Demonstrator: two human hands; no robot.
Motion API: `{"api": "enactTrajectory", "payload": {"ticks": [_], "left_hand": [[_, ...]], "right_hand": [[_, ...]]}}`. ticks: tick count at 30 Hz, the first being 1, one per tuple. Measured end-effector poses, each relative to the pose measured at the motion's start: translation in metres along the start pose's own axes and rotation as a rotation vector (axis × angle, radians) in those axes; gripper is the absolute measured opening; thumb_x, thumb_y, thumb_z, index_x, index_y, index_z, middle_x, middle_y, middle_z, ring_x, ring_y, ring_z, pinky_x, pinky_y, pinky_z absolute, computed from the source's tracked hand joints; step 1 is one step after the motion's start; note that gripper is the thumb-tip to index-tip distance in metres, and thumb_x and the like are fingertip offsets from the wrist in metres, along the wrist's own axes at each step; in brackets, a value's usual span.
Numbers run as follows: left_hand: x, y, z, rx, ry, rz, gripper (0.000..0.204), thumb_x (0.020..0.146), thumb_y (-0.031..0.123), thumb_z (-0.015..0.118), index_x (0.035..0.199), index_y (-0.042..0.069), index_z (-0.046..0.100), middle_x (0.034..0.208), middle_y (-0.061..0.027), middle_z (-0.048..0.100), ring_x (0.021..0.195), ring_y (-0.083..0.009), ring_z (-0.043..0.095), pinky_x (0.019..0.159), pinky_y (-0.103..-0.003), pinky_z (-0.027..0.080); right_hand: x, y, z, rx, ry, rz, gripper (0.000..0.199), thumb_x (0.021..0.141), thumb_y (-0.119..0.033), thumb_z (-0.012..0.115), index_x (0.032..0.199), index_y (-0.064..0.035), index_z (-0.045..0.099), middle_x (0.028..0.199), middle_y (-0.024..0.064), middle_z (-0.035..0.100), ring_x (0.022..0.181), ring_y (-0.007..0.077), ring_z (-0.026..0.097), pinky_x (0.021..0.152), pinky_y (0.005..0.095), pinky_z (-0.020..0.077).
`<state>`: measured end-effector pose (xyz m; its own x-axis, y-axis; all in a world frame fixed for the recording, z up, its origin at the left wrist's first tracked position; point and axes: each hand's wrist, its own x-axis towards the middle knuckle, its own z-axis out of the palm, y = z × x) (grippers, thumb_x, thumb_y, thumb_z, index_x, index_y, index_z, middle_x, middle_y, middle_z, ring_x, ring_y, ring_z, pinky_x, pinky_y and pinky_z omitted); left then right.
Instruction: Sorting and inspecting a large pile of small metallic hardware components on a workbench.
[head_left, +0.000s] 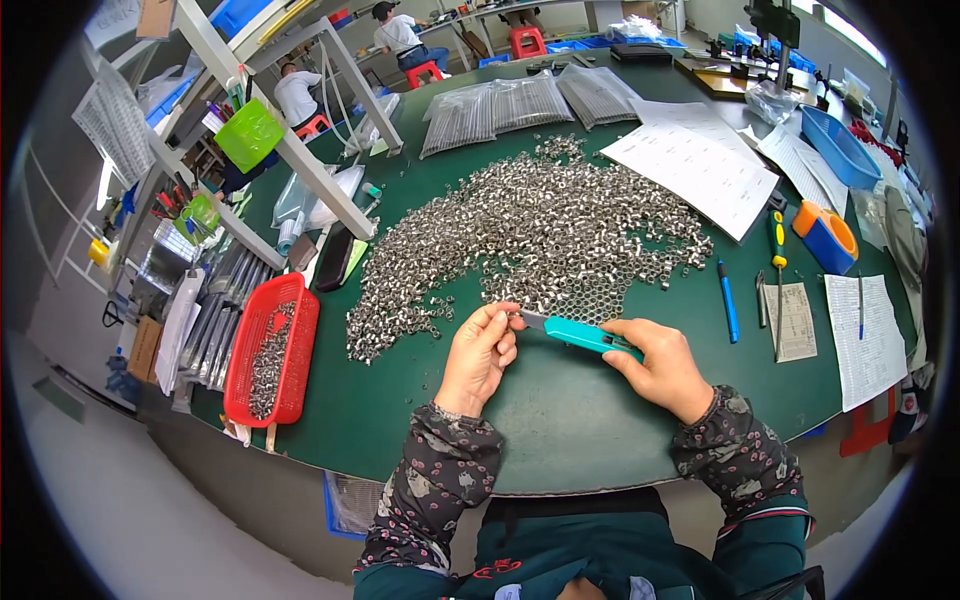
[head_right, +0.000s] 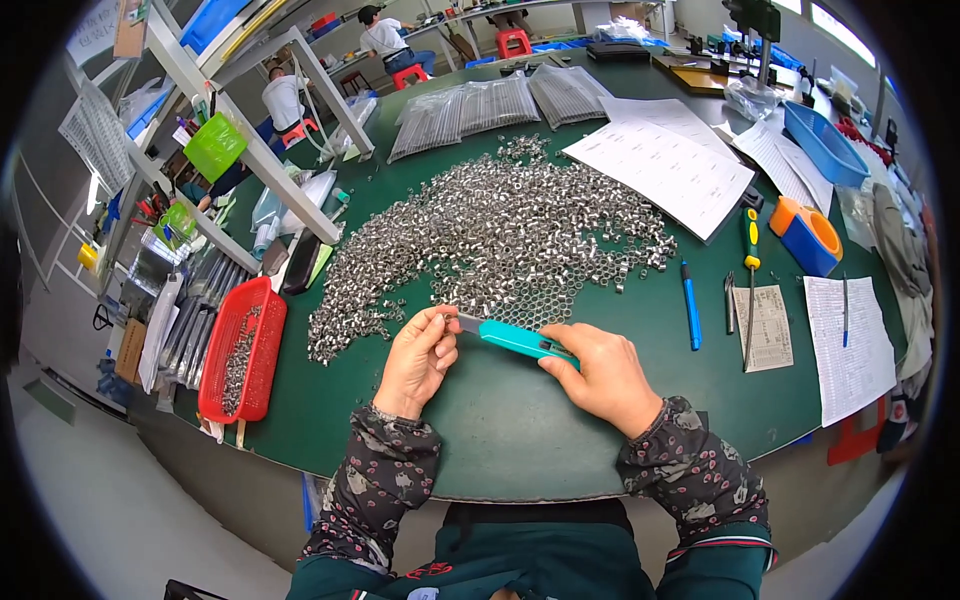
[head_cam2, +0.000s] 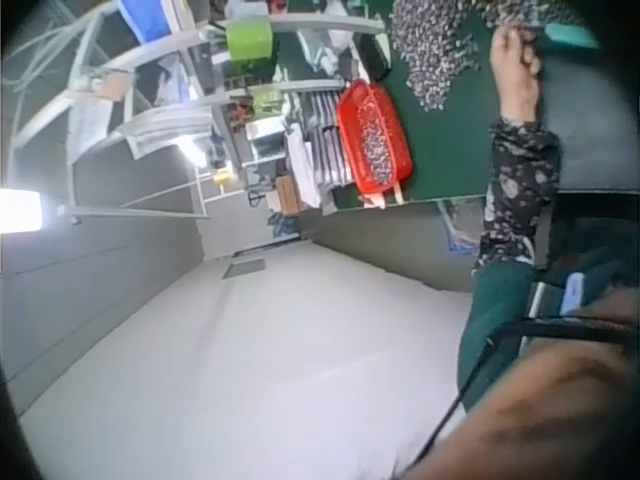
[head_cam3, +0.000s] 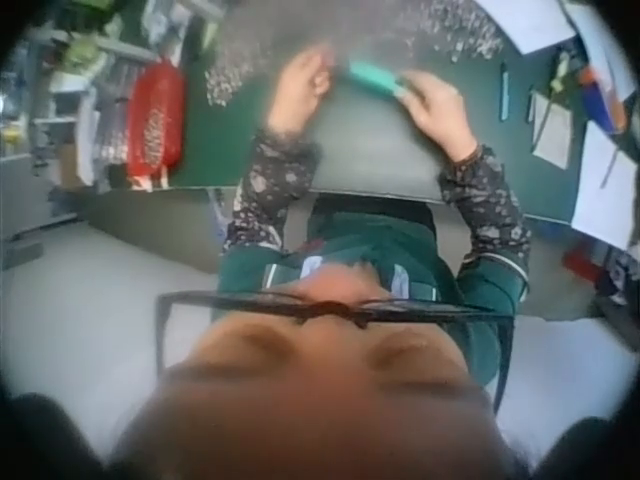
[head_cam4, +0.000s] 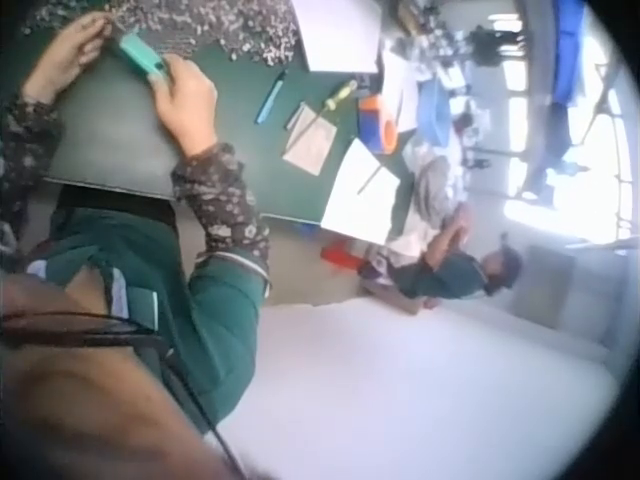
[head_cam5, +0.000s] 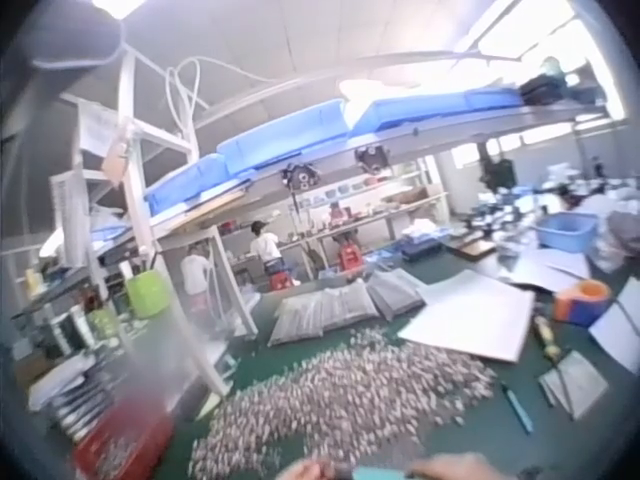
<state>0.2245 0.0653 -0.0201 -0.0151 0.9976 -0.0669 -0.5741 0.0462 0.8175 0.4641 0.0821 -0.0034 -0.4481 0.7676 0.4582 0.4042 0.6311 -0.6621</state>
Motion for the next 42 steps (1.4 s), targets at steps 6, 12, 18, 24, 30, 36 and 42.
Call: {"api": "enactTrajectory", "payload": {"ticks": [6, 12, 18, 24, 30, 36, 42], "left_hand": [[-0.001, 0.001, -0.003, -0.041, -0.01, -0.053, 0.017, 0.09, 0.012, 0.05, 0.101, 0.001, 0.054, 0.075, -0.0023, 0.053, 0.056, -0.0065, 0.041, 0.046, -0.019, 0.033], [-0.001, 0.0, 0.0, 0.01, -0.02, -0.033, 0.016, 0.09, 0.015, 0.052, 0.098, 0.002, 0.056, 0.072, -0.0012, 0.053, 0.055, -0.0047, 0.04, 0.045, -0.018, 0.033], [-0.002, -0.001, 0.0, 0.023, -0.037, -0.018, 0.014, 0.091, 0.014, 0.051, 0.095, 0.003, 0.057, 0.07, -0.0012, 0.052, 0.053, -0.0047, 0.04, 0.045, -0.018, 0.033], [-0.004, -0.002, -0.001, -0.017, 0.007, -0.046, 0.018, 0.092, 0.021, 0.048, 0.092, 0.004, 0.054, 0.076, -0.0044, 0.054, 0.056, -0.0083, 0.042, 0.045, -0.02, 0.033], [-0.006, 0.0, 0.017, 0.135, -0.005, -0.113, 0.008, 0.088, 0.012, 0.05, 0.088, 0.004, 0.053, 0.073, -0.0022, 0.052, 0.055, -0.0065, 0.04, 0.046, -0.019, 0.033], [-0.002, -0.023, 0.041, 1.227, 0.02, 0.293, 0.008, 0.075, 0.008, 0.065, 0.08, 0.002, 0.061, 0.064, 0.0023, 0.045, 0.058, -0.0063, 0.043, 0.052, -0.023, 0.037], [-0.002, -0.027, 0.046, 1.452, 0.009, 0.441, 0.009, 0.071, 0.005, 0.065, 0.079, 0.002, 0.061, 0.069, -0.0042, 0.049, 0.059, -0.0136, 0.047, 0.055, -0.027, 0.041]], "right_hand": [[0.001, -0.004, -0.002, 0.02, -0.079, 0.059, 0.027, 0.077, -0.021, 0.062, 0.101, -0.0076, 0.06, 0.081, 0.0135, 0.061, 0.072, 0.0322, 0.059, 0.063, 0.0398, 0.0459], [0.001, 0.001, 0.0, 0.085, -0.102, 0.053, 0.026, 0.078, -0.021, 0.061, 0.099, -0.007, 0.061, 0.083, 0.0151, 0.062, 0.075, 0.0325, 0.06, 0.065, 0.0389, 0.047], [0.001, 0.0, -0.001, 0.098, -0.139, 0.092, 0.027, 0.078, -0.02, 0.061, 0.101, -0.0066, 0.061, 0.084, 0.0153, 0.062, 0.074, 0.0316, 0.06, 0.065, 0.0382, 0.0472], [0.002, 0.002, -0.002, 0.059, 0.143, -0.019, 0.027, 0.076, -0.013, 0.063, 0.101, -0.0036, 0.06, 0.09, 0.0158, 0.062, 0.078, 0.0311, 0.061, 0.067, 0.035, 0.0478], [0.006, 0.0, -0.006, 0.098, 0.23, -0.008, 0.027, 0.077, -0.014, 0.063, 0.101, -0.0018, 0.059, 0.092, 0.0157, 0.062, 0.081, 0.03, 0.061, 0.069, 0.0337, 0.048], [0.005, 0.001, -0.005, 0.113, 0.213, -0.001, 0.026, 0.078, -0.014, 0.064, 0.101, -0.002, 0.059, 0.092, 0.0148, 0.062, 0.08, 0.0291, 0.061, 0.068, 0.0333, 0.0483], [0.005, 0.0, -0.006, 0.116, 0.249, -0.042, 0.026, 0.078, -0.015, 0.063, 0.102, -0.0047, 0.059, 0.086, 0.013, 0.061, 0.075, 0.0289, 0.061, 0.064, 0.0345, 0.0477]]}}
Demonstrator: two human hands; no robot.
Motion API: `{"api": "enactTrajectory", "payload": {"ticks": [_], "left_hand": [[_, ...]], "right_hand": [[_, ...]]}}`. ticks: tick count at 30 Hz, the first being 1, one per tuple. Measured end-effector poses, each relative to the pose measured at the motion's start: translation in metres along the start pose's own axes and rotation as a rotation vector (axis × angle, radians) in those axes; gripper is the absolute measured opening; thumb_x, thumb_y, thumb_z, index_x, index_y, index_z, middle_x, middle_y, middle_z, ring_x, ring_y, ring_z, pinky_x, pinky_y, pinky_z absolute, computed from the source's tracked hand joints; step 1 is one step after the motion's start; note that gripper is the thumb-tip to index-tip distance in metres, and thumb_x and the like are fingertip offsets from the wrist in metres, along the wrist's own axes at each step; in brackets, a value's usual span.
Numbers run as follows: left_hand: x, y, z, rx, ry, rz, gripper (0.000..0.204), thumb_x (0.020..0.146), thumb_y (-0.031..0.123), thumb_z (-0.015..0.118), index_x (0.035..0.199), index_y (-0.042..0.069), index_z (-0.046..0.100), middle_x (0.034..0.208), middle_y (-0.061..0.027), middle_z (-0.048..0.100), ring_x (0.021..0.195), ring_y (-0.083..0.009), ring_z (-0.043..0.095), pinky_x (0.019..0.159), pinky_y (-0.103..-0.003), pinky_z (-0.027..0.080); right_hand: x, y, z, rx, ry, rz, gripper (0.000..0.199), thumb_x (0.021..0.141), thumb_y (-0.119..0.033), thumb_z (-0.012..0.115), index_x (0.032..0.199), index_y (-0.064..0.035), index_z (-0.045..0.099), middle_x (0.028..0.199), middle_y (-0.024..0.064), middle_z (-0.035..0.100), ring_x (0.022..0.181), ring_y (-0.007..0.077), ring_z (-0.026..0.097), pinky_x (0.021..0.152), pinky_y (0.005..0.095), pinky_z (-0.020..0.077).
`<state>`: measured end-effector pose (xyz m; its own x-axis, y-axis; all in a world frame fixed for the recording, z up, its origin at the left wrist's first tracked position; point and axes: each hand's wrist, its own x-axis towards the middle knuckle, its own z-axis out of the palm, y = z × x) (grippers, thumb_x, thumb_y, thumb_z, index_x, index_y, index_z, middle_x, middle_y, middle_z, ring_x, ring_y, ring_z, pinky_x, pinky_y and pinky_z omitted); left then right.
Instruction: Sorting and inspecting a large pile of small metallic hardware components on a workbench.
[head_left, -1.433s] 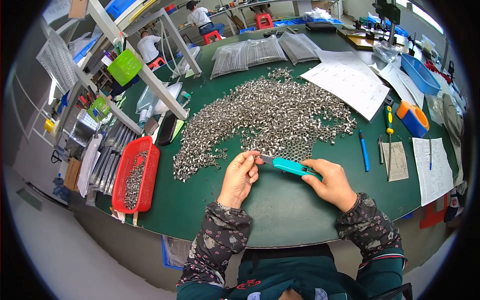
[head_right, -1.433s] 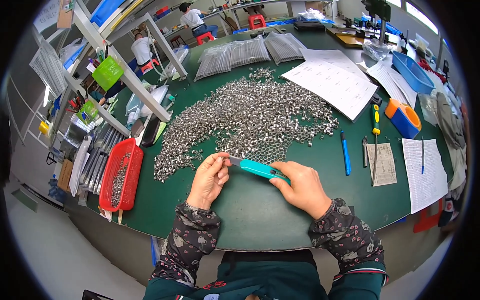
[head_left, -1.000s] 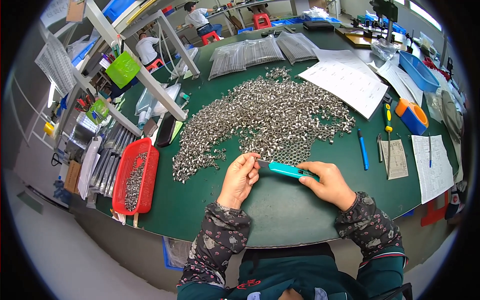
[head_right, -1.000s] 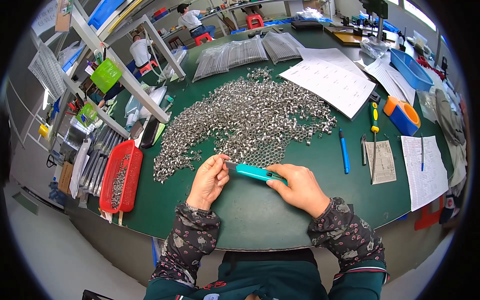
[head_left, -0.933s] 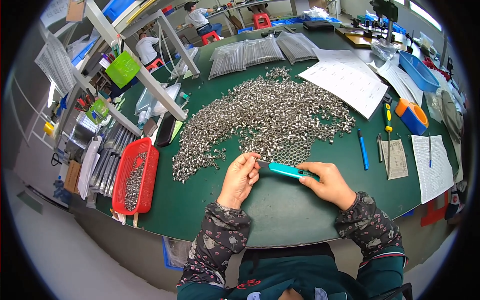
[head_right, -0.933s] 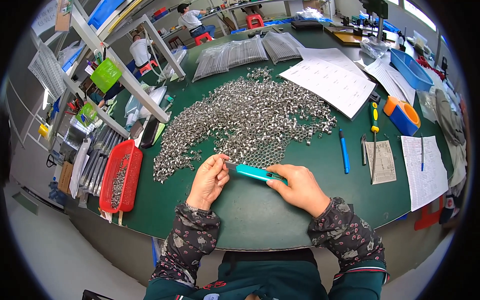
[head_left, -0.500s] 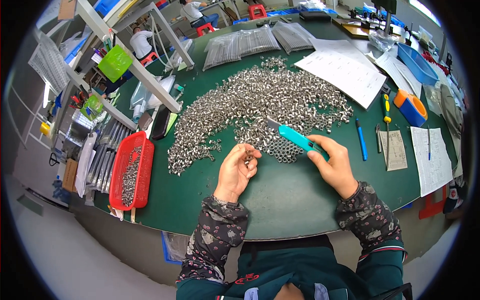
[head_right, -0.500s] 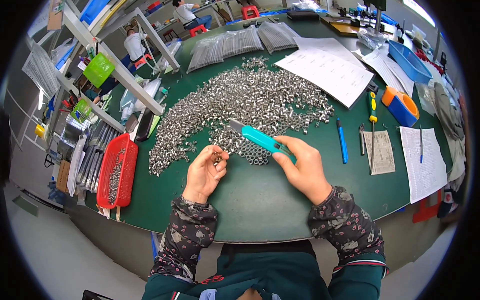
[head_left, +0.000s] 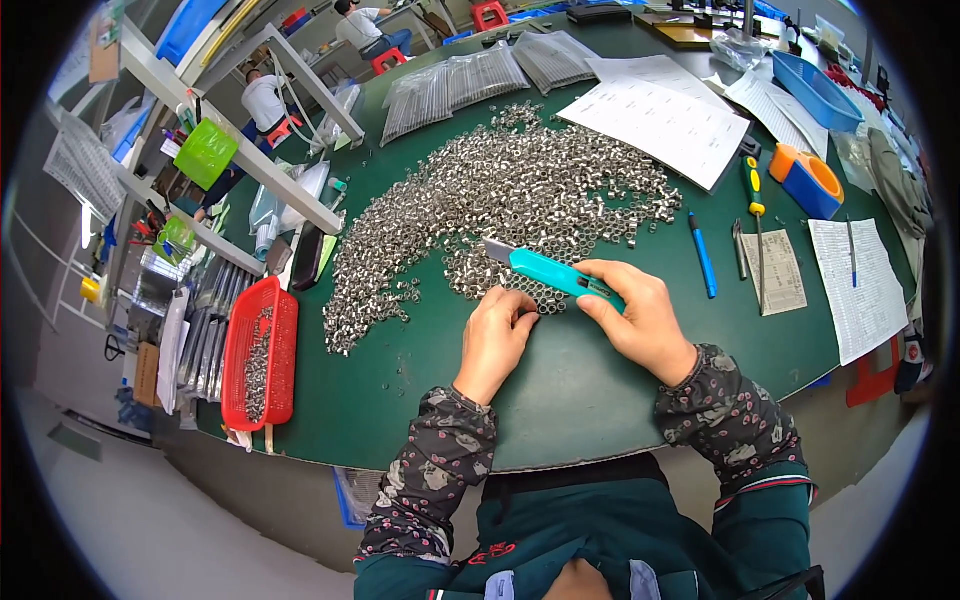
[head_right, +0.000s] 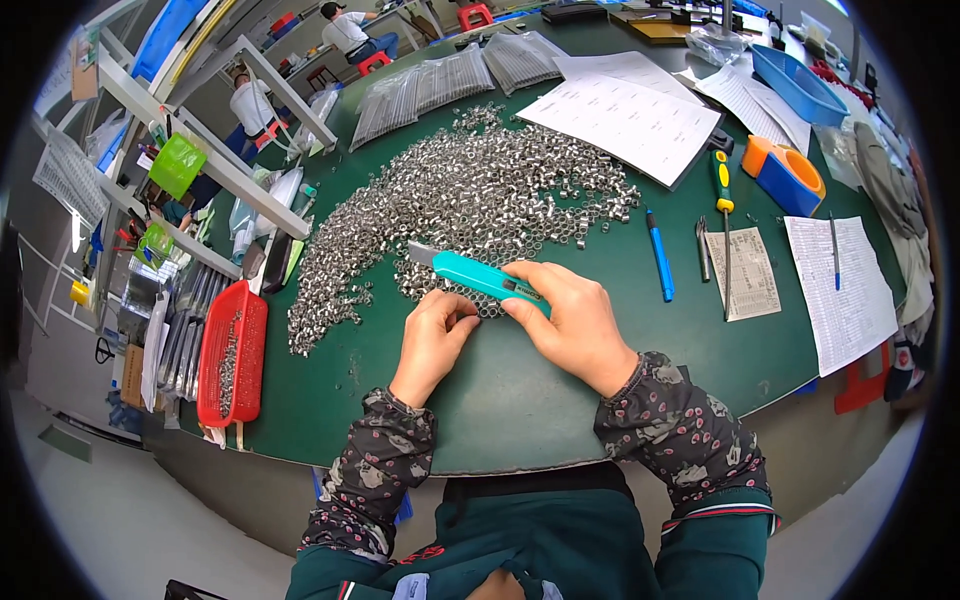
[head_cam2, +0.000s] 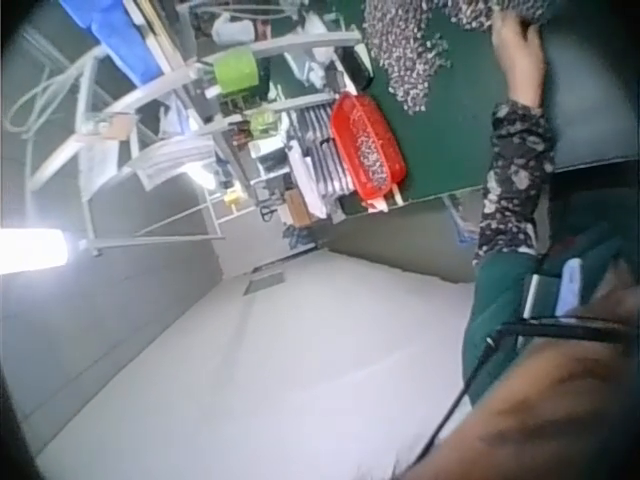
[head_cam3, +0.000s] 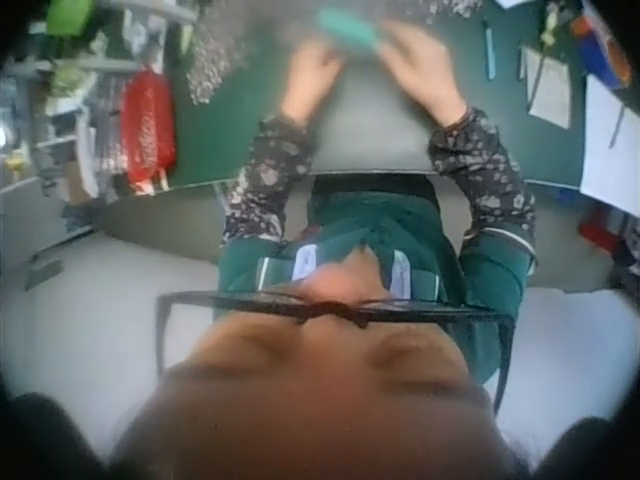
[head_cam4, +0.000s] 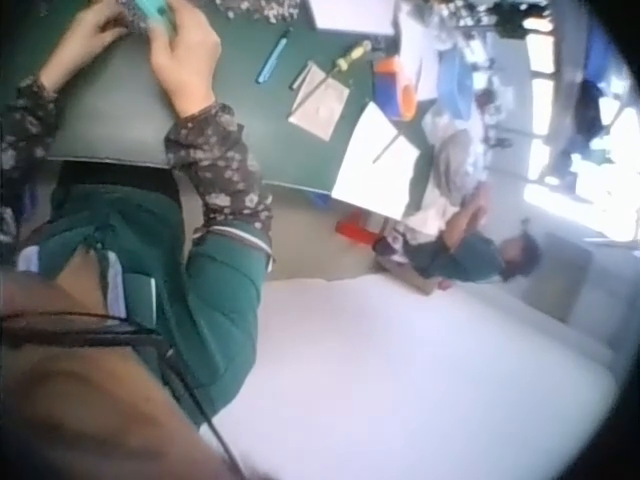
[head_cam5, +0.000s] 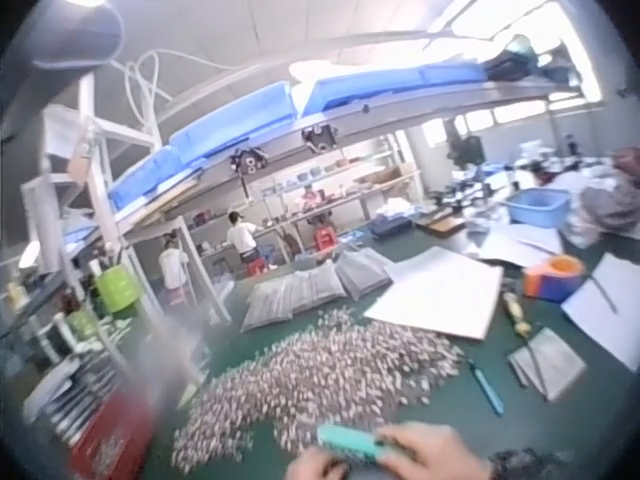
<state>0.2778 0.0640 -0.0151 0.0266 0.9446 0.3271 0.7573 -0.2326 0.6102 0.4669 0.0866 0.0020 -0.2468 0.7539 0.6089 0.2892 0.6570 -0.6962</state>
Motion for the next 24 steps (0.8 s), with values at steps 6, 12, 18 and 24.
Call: {"api": "enactTrajectory", "payload": {"ticks": [6, 12, 18, 24], "left_hand": [[0.001, -0.014, -0.007, -0.444, -0.049, -0.16, 0.007, 0.08, 0.006, 0.06, 0.083, 0.003, 0.055, 0.072, -0.0018, 0.05, 0.056, -0.0097, 0.043, 0.048, -0.024, 0.036], [-0.004, -0.037, -0.032, -1.446, -0.047, -0.451, 0.005, 0.088, 0.007, 0.052, 0.092, 0.004, 0.052, 0.082, -0.0038, 0.053, 0.058, -0.0061, 0.04, 0.044, -0.018, 0.033], [-0.003, -0.045, -0.03, -1.524, -0.004, -0.44, 0.013, 0.089, 0.009, 0.052, 0.1, 0.003, 0.054, 0.082, -0.0034, 0.053, 0.058, -0.0061, 0.04, 0.045, -0.017, 0.033], [-0.002, -0.047, -0.03, -1.526, -0.005, -0.465, 0.013, 0.089, 0.013, 0.053, 0.097, 0.002, 0.055, 0.079, -0.0027, 0.052, 0.056, -0.0055, 0.039, 0.044, -0.017, 0.032]], "right_hand": [[0.001, -0.001, 0.001, 0.012, -0.033, -0.013, 0.025, 0.078, -0.015, 0.062, 0.101, -0.0062, 0.058, 0.081, 0.0126, 0.06, 0.07, 0.0299, 0.06, 0.06, 0.0352, 0.0467], [-0.006, -0.001, 0.002, -0.015, -0.158, 0.062, 0.026, 0.078, -0.018, 0.062, 0.101, -0.0057, 0.059, 0.084, 0.014, 0.061, 0.073, 0.0317, 0.059, 0.063, 0.038, 0.0463], [-0.004, -0.005, 0.003, -0.029, -0.305, 0.141, 0.026, 0.078, -0.021, 0.061, 0.1, -0.006, 0.06, 0.085, 0.0146, 0.062, 0.076, 0.0319, 0.06, 0.066, 0.0384, 0.0466], [-0.003, -0.004, 0.004, -0.031, -0.368, 0.178, 0.027, 0.077, -0.021, 0.061, 0.099, -0.0065, 0.061, 0.086, 0.0149, 0.062, 0.078, 0.0324, 0.06, 0.068, 0.0389, 0.0464]]}}
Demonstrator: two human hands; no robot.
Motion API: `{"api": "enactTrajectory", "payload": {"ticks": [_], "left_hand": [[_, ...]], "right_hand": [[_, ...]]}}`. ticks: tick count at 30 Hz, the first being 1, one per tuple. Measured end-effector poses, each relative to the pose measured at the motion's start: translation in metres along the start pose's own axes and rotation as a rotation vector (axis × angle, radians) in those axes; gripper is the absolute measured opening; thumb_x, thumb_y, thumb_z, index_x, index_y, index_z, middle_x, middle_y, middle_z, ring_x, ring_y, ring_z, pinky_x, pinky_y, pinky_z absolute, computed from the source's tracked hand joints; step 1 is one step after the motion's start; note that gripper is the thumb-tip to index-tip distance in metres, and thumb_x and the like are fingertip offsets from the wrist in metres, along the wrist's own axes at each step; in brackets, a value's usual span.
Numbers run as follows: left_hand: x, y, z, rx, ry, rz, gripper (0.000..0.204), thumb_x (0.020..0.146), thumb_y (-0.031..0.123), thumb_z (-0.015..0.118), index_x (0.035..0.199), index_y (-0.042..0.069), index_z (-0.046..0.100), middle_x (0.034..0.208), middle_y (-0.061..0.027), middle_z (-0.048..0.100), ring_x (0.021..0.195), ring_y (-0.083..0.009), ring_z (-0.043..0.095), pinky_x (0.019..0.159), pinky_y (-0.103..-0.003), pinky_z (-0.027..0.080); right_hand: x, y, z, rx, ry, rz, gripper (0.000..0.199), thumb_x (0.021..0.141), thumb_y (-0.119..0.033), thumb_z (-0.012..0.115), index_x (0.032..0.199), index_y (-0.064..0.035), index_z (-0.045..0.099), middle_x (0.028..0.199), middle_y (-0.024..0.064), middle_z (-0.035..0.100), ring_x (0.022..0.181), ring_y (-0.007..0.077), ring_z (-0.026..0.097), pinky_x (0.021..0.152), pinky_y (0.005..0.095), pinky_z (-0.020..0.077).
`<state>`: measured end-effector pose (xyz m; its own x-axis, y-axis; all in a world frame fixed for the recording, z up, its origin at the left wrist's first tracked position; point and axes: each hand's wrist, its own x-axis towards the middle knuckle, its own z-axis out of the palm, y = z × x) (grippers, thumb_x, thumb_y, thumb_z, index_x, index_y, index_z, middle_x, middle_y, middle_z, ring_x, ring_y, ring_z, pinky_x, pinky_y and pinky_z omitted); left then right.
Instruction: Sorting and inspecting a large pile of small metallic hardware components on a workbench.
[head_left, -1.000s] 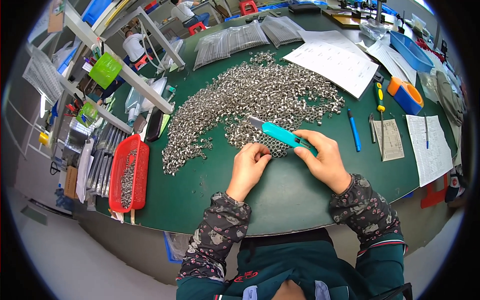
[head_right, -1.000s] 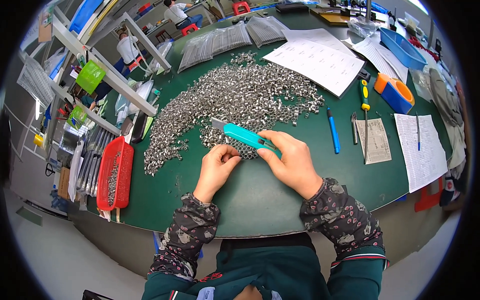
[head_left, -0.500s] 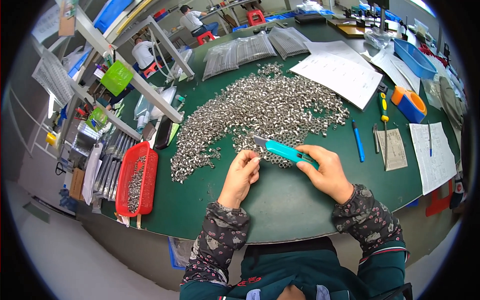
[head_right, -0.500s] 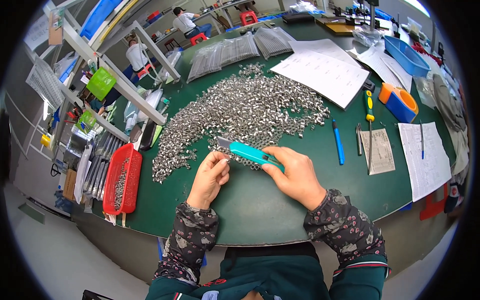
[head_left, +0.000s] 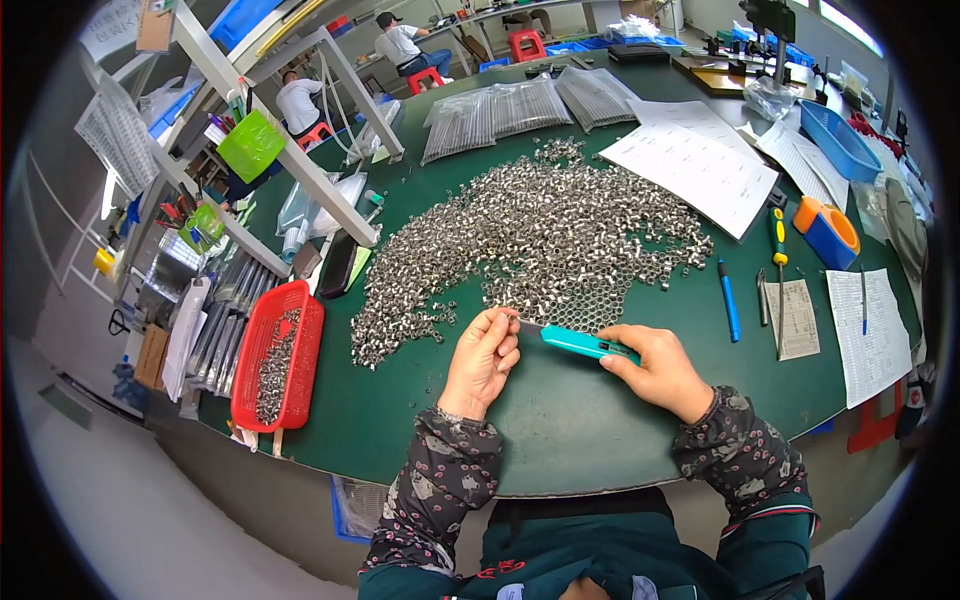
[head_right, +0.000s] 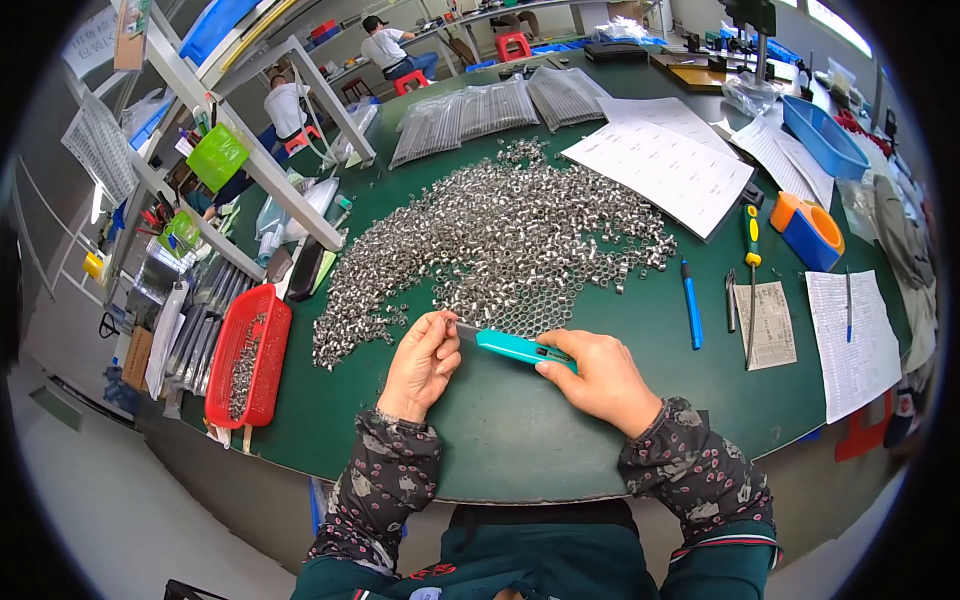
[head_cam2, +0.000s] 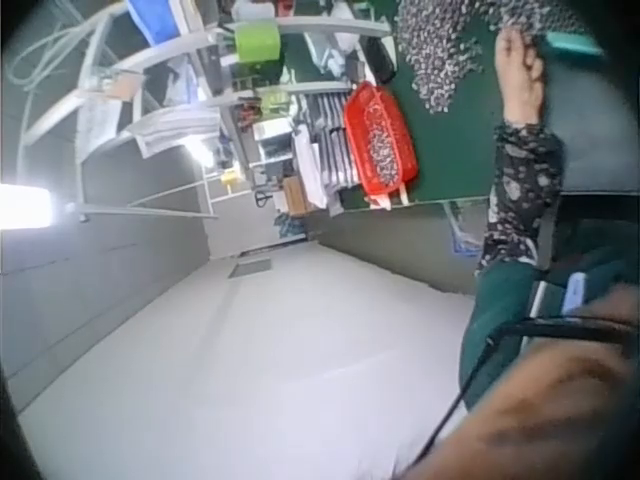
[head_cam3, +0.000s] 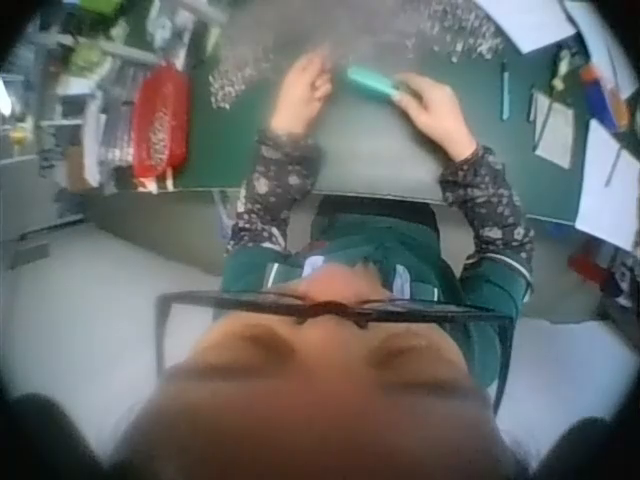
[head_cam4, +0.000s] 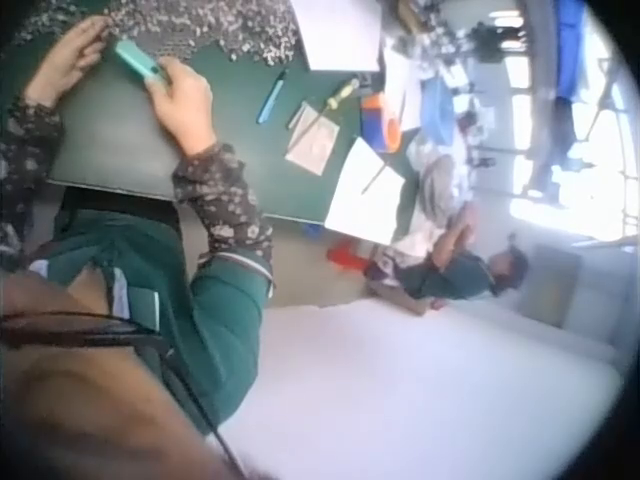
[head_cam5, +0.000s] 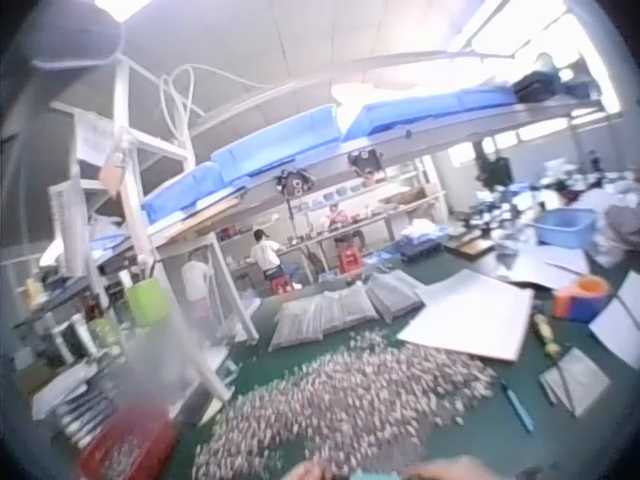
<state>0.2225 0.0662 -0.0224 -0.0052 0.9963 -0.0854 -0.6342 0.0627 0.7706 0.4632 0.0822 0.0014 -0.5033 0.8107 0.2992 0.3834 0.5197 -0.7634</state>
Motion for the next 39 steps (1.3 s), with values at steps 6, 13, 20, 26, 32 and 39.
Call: {"api": "enactTrajectory", "payload": {"ticks": [6, 13, 20, 26, 32, 39], "left_hand": [[-0.0008, -0.001, 0.0017, -0.011, 0.003, -0.047, 0.016, 0.091, 0.016, 0.05, 0.095, 0.002, 0.055, 0.077, -0.0011, 0.05, 0.054, -0.0058, 0.036, 0.043, -0.017, 0.029], [-0.0011, -0.0025, -0.0015, 0.036, 0.007, -0.025, 0.015, 0.088, 0.016, 0.055, 0.091, 0.002, 0.057, 0.073, -0.0013, 0.05, 0.052, -0.0045, 0.036, 0.042, -0.017, 0.03], [-0.0022, -0.0032, 0.0011, 0.077, 0.045, -0.023, 0.015, 0.088, 0.017, 0.055, 0.088, 0.003, 0.058, 0.07, -0.0007, 0.051, 0.05, -0.0035, 0.035, 0.041, -0.016, 0.029], [-0.0035, -0.0027, 0.0009, 0.144, 0.059, -0.027, 0.015, 0.089, 0.018, 0.053, 0.085, 0.004, 0.057, 0.067, 0.0004, 0.05, 0.05, -0.0041, 0.036, 0.041, -0.017, 0.029], [-0.0037, -0.0029, 0.0038, 0.165, 0.068, -0.028, 0.014, 0.089, 0.018, 0.055, 0.083, 0.006, 0.058, 0.065, 0.0014, 0.049, 0.049, -0.0028, 0.034, 0.041, -0.017, 0.028], [-0.004, -0.0021, 0.0056, 0.178, 0.083, -0.056, 0.019, 0.09, 0.021, 0.053, 0.077, 0.007, 0.054, 0.062, 0.0017, 0.046, 0.047, -0.003, 0.032, 0.039, -0.017, 0.027]], "right_hand": [[-0.0007, 0.0013, 0.0008, 0.02, -0.012, 0.004, 0.026, 0.078, -0.022, 0.061, 0.1, -0.0068, 0.062, 0.087, 0.0149, 0.063, 0.079, 0.032, 0.06, 0.069, 0.039, 0.0467], [-0.0003, -0.0013, -0.0014, 0.031, -0.064, 0.064, 0.027, 0.078, -0.023, 0.061, 0.1, -0.007, 0.062, 0.087, 0.0146, 0.063, 0.079, 0.0316, 0.06, 0.069, 0.0388, 0.047], [-0.0024, -0.0004, -0.0006, -0.033, -0.032, 0.034, 0.026, 0.078, -0.023, 0.061, 0.098, -0.0073, 0.062, 0.086, 0.0142, 0.063, 0.078, 0.0317, 0.06, 0.068, 0.0394, 0.0468], [-0.0022, -0.0006, -0.0001, -0.069, -0.019, 0.021, 0.026, 0.077, -0.023, 0.061, 0.098, -0.0079, 0.063, 0.085, 0.0132, 0.063, 0.077, 0.0315, 0.06, 0.067, 0.0395, 0.0465], [-0.0036, -0.0008, -0.0004, -0.116, 0.014, -0.03, 0.026, 0.077, -0.024, 0.061, 0.098, -0.0084, 0.063, 0.083, 0.0125, 0.062, 0.075, 0.0312, 0.059, 0.065, 0.0397, 0.0461], [-0.0031, 0.0003, -0.0007, -0.141, 0.021, -0.07, 0.025, 0.077, -0.023, 0.061, 0.098, -0.008, 0.063, 0.081, 0.012, 0.061, 0.074, 0.0314, 0.058, 0.064, 0.0403, 0.0455]]}}
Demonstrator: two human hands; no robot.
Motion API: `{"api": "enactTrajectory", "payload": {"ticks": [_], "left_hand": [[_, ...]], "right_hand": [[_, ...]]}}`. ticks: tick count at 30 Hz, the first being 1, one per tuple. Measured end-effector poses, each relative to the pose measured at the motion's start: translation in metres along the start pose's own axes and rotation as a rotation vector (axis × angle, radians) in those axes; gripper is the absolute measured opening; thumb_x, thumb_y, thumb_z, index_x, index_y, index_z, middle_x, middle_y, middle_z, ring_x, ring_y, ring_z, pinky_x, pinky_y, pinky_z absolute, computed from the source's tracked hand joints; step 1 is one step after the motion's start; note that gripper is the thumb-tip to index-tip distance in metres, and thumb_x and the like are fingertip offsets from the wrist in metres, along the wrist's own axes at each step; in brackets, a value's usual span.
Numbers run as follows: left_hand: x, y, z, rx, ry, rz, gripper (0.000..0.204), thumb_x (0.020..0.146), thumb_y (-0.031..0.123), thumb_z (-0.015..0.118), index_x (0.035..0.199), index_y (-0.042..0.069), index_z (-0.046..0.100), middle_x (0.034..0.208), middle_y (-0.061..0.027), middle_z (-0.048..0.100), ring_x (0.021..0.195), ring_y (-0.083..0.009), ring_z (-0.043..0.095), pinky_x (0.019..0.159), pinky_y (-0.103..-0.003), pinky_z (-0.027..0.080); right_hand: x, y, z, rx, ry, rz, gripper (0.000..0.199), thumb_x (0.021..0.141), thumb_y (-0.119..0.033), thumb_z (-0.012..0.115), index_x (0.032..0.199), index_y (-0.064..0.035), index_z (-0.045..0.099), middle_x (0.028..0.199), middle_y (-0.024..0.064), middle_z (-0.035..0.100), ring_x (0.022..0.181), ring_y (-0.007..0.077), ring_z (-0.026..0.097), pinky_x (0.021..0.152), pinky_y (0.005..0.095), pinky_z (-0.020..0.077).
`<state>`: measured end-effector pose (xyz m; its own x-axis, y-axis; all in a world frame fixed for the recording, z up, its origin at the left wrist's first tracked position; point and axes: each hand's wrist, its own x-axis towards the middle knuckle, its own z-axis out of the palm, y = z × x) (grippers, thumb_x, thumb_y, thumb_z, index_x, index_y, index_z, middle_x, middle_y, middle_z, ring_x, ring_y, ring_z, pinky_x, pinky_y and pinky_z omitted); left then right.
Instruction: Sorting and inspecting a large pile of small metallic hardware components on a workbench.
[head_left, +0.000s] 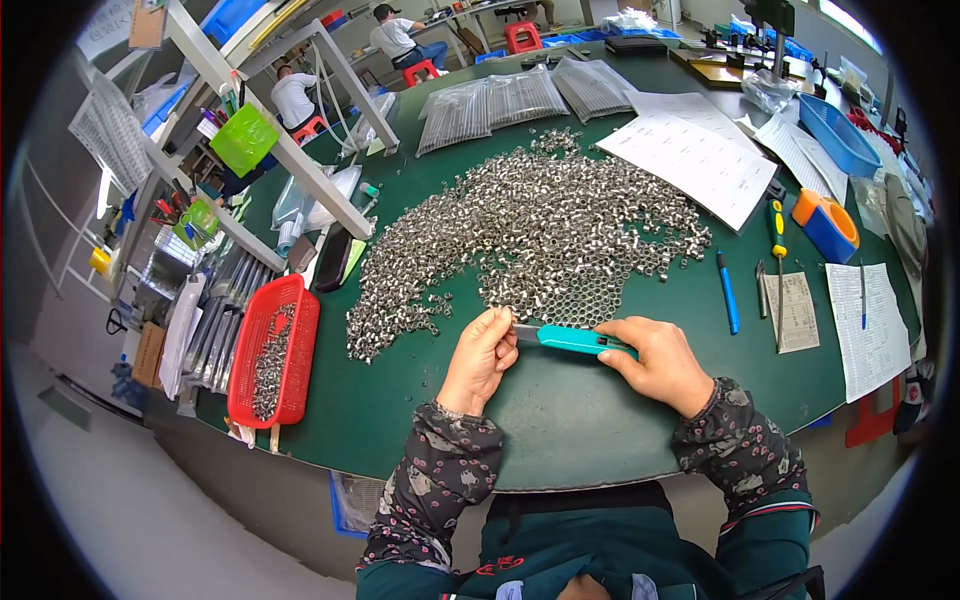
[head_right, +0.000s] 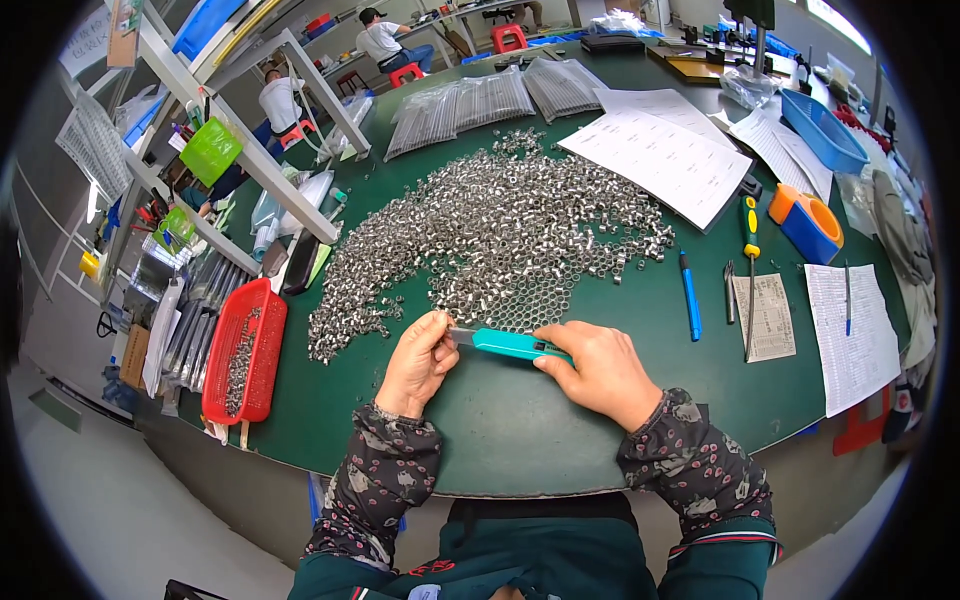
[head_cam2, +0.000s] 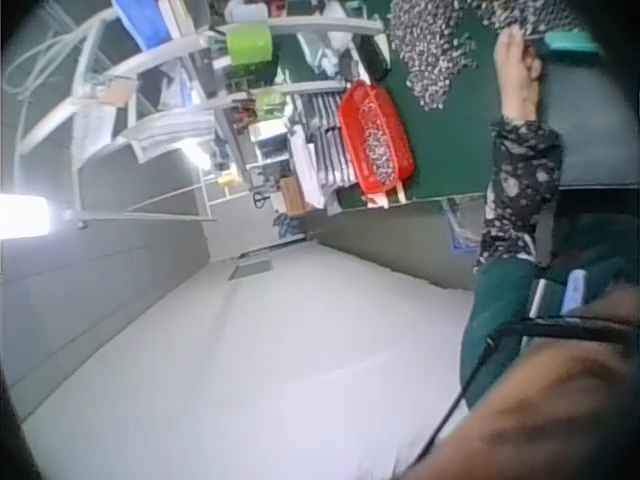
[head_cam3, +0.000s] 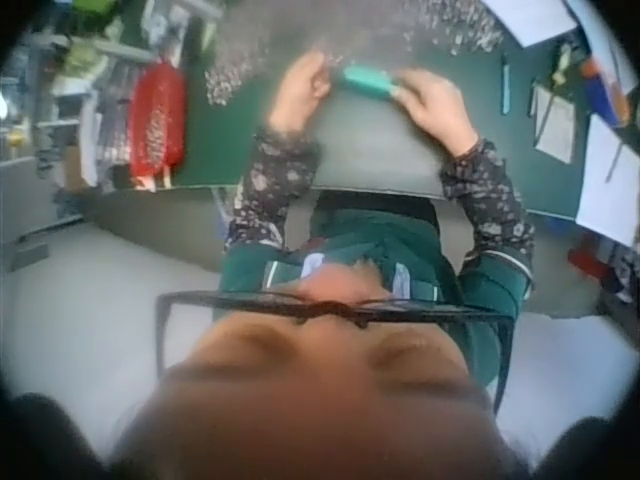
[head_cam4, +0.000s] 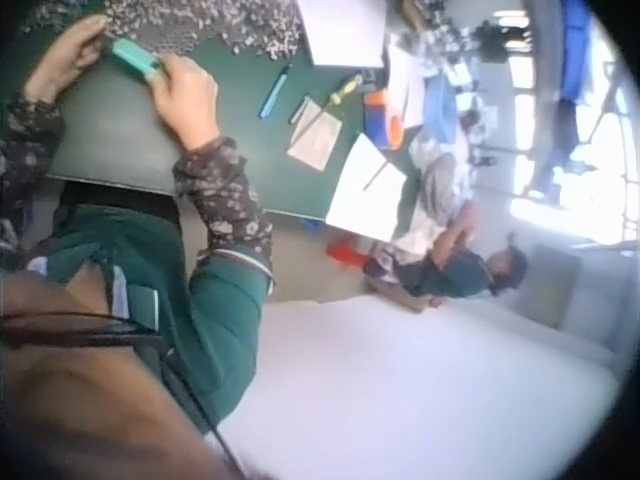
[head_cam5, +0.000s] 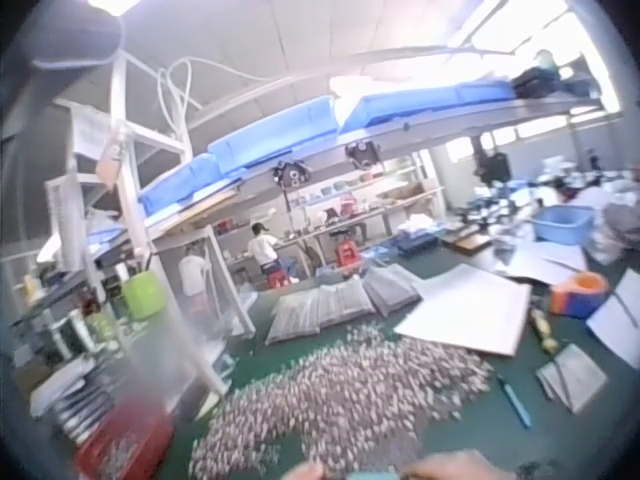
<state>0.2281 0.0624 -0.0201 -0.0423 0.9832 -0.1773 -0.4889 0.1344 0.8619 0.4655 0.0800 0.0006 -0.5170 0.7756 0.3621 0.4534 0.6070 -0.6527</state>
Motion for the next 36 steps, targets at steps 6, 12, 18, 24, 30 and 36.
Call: {"api": "enactTrajectory", "payload": {"ticks": [6, 12, 18, 24, 30, 36], "left_hand": [[0.0, 0.0033, -0.0039, -0.036, -0.07, -0.048, 0.022, 0.093, 0.02, 0.047, 0.078, 0.005, 0.054, 0.063, 0.0004, 0.047, 0.051, -0.0042, 0.036, 0.039, -0.017, 0.027], [-0.0019, 0.0053, -0.0001, -0.168, -0.141, -0.061, 0.019, 0.093, 0.02, 0.047, 0.082, 0.006, 0.052, 0.07, -0.0029, 0.05, 0.051, -0.004, 0.036, 0.039, -0.017, 0.026], [-0.0007, 0.0047, 0.0003, -0.127, -0.083, 0.042, 0.014, 0.092, 0.015, 0.048, 0.095, 0.004, 0.055, 0.08, -0.0042, 0.054, 0.055, -0.0038, 0.039, 0.041, -0.015, 0.03], [-0.0007, 0.0061, 0.0009, -0.128, -0.068, 0.071, 0.015, 0.091, 0.012, 0.049, 0.101, 0.002, 0.055, 0.083, -0.0045, 0.056, 0.056, -0.0039, 0.04, 0.043, -0.016, 0.032], [0.0006, 0.004, 0.0004, -0.131, -0.098, 0.091, 0.013, 0.09, 0.012, 0.051, 0.098, 0.002, 0.056, 0.079, -0.0029, 0.054, 0.055, -0.0042, 0.04, 0.043, -0.016, 0.033], [0.0, 0.0026, -0.0008, -0.154, -0.127, 0.074, 0.015, 0.089, 0.017, 0.053, 0.095, 0.003, 0.056, 0.074, -0.0011, 0.051, 0.055, -0.0042, 0.04, 0.042, -0.016, 0.031]], "right_hand": [[0.0009, -0.003, -0.0019, -0.07, 0.057, -0.079, 0.025, 0.075, -0.019, 0.063, 0.098, -0.0087, 0.061, 0.075, 0.01, 0.058, 0.069, 0.0297, 0.057, 0.061, 0.0388, 0.0451], [0.004, -0.0017, -0.0049, -0.138, 0.26, -0.172, 0.028, 0.072, -0.014, 0.066, 0.099, -0.008, 0.059, 0.069, 0.008, 0.054, 0.064, 0.0276, 0.055, 0.055, 0.0364, 0.0438], [0.0029, -0.0057, -0.0016, -0.124, 0.226, -0.147, 0.028, 0.073, -0.014, 0.066, 0.099, -0.0076, 0.059, 0.069, 0.0085, 0.054, 0.064, 0.0275, 0.055, 0.055, 0.0369, 0.0433], [0.0025, -0.0044, -0.0016, -0.042, 0.165, -0.066, 0.026, 0.075, -0.016, 0.064, 0.099, -0.0071, 0.059, 0.072, 0.0102, 0.056, 0.064, 0.0295, 0.056, 0.056, 0.0376, 0.0439], [0.0013, -0.0014, 0.0008, 0.01, 0.125, -0.061, 0.026, 0.076, -0.018, 0.064, 0.099, -0.0067, 0.059, 0.076, 0.0114, 0.058, 0.067, 0.0311, 0.057, 0.058, 0.0386, 0.0448], [0.0019, -0.0033, -0.0007, 0.056, 0.055, -0.029, 0.026, 0.077, -0.019, 0.063, 0.099, -0.0067, 0.06, 0.081, 0.0122, 0.06, 0.072, 0.0316, 0.058, 0.062, 0.0387, 0.0459]]}}
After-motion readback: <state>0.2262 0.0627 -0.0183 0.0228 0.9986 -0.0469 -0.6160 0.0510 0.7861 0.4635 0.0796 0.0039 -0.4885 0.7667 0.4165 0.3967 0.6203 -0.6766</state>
